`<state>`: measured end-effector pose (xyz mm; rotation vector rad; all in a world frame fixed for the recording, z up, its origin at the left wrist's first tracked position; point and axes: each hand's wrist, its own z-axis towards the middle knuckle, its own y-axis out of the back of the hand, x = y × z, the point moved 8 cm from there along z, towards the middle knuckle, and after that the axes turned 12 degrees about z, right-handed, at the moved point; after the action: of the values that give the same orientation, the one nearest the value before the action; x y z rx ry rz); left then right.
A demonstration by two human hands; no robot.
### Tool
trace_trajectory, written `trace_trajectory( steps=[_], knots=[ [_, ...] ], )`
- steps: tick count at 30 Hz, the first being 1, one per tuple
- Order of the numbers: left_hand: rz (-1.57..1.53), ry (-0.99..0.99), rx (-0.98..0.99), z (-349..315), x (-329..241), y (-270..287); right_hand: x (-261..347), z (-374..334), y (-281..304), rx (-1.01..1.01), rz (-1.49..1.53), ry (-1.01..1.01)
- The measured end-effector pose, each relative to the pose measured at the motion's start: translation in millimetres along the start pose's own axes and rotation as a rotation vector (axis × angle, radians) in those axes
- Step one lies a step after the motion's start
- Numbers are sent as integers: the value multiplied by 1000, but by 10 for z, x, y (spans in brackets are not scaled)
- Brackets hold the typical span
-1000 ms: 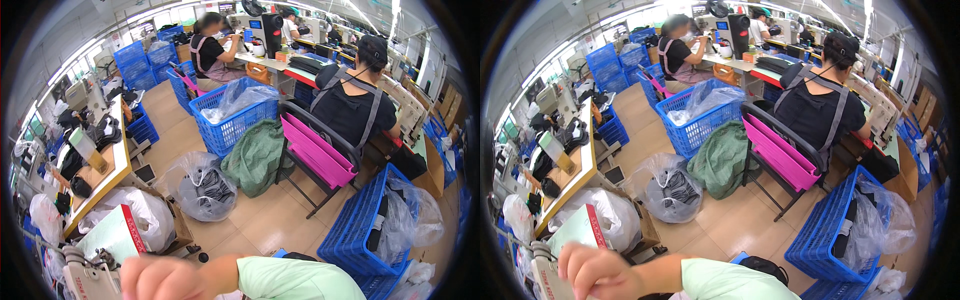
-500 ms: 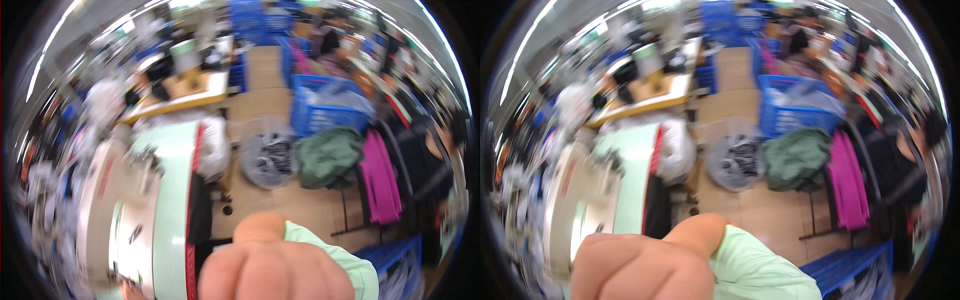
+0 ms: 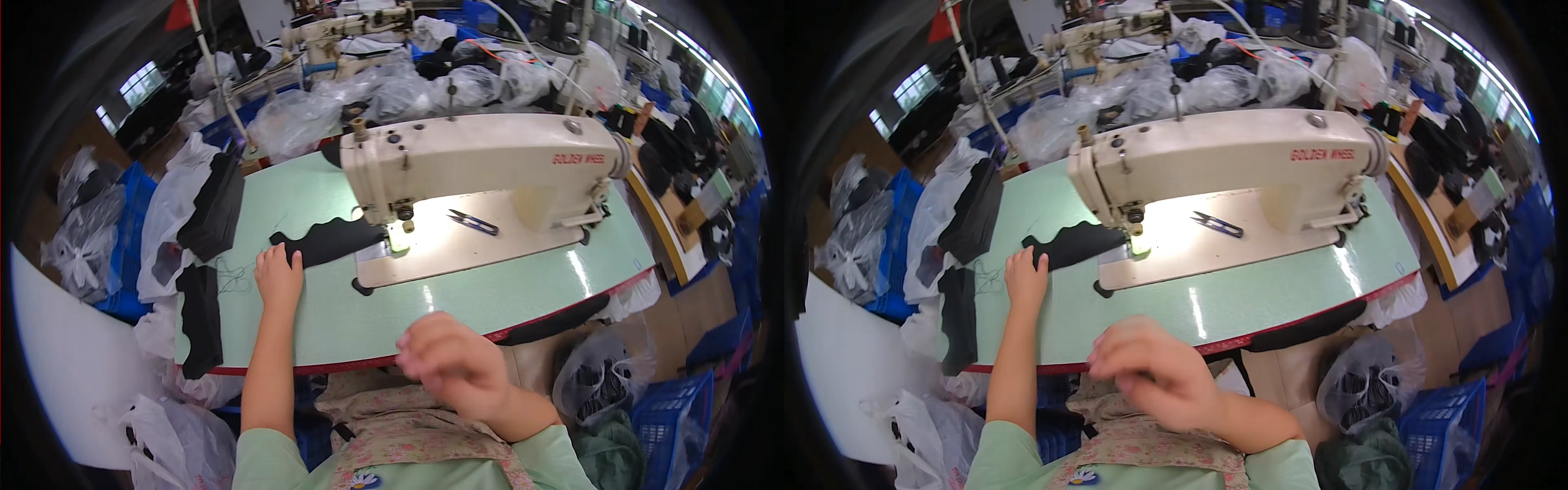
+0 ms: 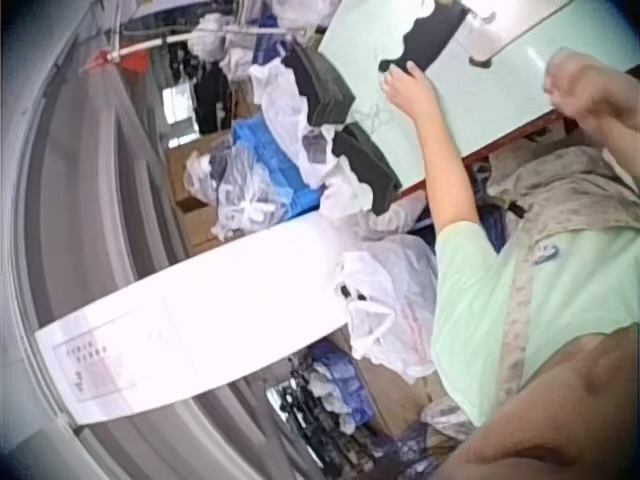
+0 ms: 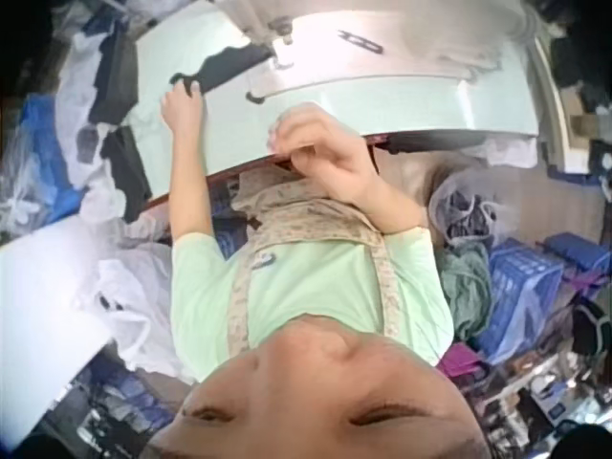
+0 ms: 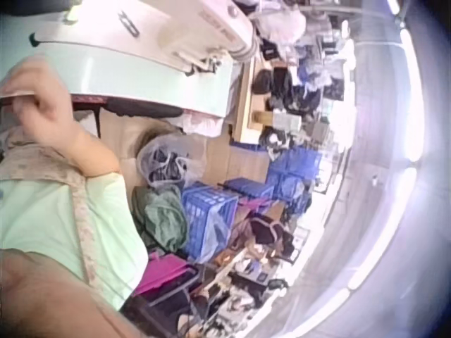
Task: The person stitches black fabric pieces one at a time using a sewing machine and trims thread with snips.
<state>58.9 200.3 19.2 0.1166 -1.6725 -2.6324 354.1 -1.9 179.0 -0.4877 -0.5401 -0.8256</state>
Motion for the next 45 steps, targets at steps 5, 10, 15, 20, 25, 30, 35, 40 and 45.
trace_trajectory(
  steps=[5,10,15,20,25,30,35,40,45],
  knots=[
    [76,246,145,-11,263,-33,-714,-286,110,-182,-9,-279],
    [-551,438,-21,80,320,77,-1099,-295,264,-173,-152,-366],
    [-664,-212,-231,-412,-859,912,-1692,-226,531,-352,-220,-625],
    [-670,-358,-34,-615,-1095,969,-1908,-207,712,-494,-45,-807],
    [-241,-636,-122,-487,-1252,1033,-1672,-97,772,-169,-740,-466],
    [17,-862,-65,-718,-1436,521,-1867,-268,750,75,-1007,-417],
    [102,-847,-79,-683,-1478,401,-1799,-267,680,101,-1177,-329],
    [57,-846,-56,-587,-1496,369,-1808,-265,724,46,-1157,-315],
    [73,-836,-35,-538,-1522,343,-1823,-259,763,15,-1150,-321]
  ],
)
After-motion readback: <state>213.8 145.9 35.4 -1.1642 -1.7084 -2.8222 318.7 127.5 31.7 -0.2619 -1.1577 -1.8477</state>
